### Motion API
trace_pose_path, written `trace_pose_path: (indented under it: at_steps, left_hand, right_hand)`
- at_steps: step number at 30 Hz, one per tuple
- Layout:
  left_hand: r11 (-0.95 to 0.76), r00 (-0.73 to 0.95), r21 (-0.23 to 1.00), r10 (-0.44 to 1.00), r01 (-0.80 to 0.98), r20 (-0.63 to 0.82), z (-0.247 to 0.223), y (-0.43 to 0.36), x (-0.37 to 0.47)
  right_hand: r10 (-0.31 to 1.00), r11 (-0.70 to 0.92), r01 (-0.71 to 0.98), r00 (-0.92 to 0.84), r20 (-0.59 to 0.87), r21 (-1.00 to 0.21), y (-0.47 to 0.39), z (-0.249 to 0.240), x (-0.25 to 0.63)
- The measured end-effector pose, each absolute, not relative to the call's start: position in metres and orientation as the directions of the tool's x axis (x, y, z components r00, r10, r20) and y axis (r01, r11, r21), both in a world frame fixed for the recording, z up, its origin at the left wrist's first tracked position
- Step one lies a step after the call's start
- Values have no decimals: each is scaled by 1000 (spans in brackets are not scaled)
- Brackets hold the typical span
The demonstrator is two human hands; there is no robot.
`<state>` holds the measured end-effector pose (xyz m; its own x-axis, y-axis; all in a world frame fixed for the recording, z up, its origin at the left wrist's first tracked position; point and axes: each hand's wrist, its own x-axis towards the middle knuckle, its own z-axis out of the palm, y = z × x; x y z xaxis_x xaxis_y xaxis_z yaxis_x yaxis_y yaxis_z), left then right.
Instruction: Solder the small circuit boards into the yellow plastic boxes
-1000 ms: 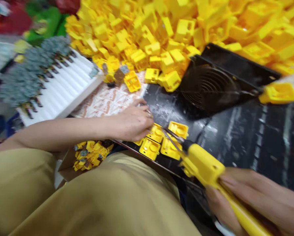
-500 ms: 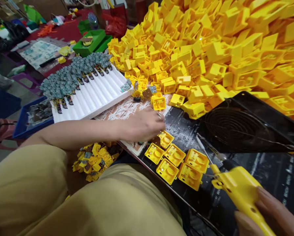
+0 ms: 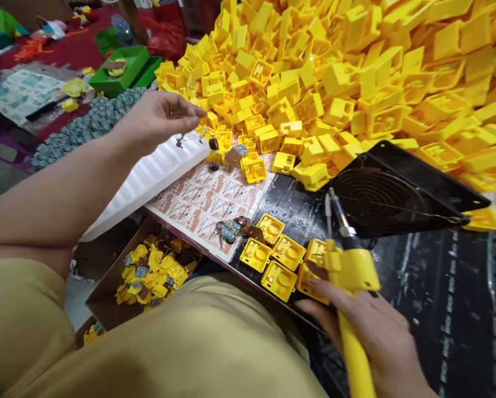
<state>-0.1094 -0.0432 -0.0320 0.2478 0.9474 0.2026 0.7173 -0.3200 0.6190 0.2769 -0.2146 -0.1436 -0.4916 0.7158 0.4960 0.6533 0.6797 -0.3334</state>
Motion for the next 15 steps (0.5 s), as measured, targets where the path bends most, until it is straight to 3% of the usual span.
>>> trace_pose_path:
  at_steps: [3, 8, 12, 15]
  left_hand:
    - [-305, 321, 724, 939, 619, 122, -23, -51, -90]
    - [-405, 509, 662, 859, 630, 41, -47, -70, -51]
    - [-547, 677, 624, 735, 558, 39, -68, -104, -27]
    - [-715, 775, 479, 623, 509, 107, -82, -133, -13]
  right_hand:
    - [661, 742, 612, -601, 450, -273, -214, -137, 251]
    - [682, 719, 631, -563, 467, -289, -204, -138, 226]
    - [726, 649, 660, -390, 566, -378, -209, -126, 233]
    - [717, 602, 676, -222, 661, -426, -221, -113, 243]
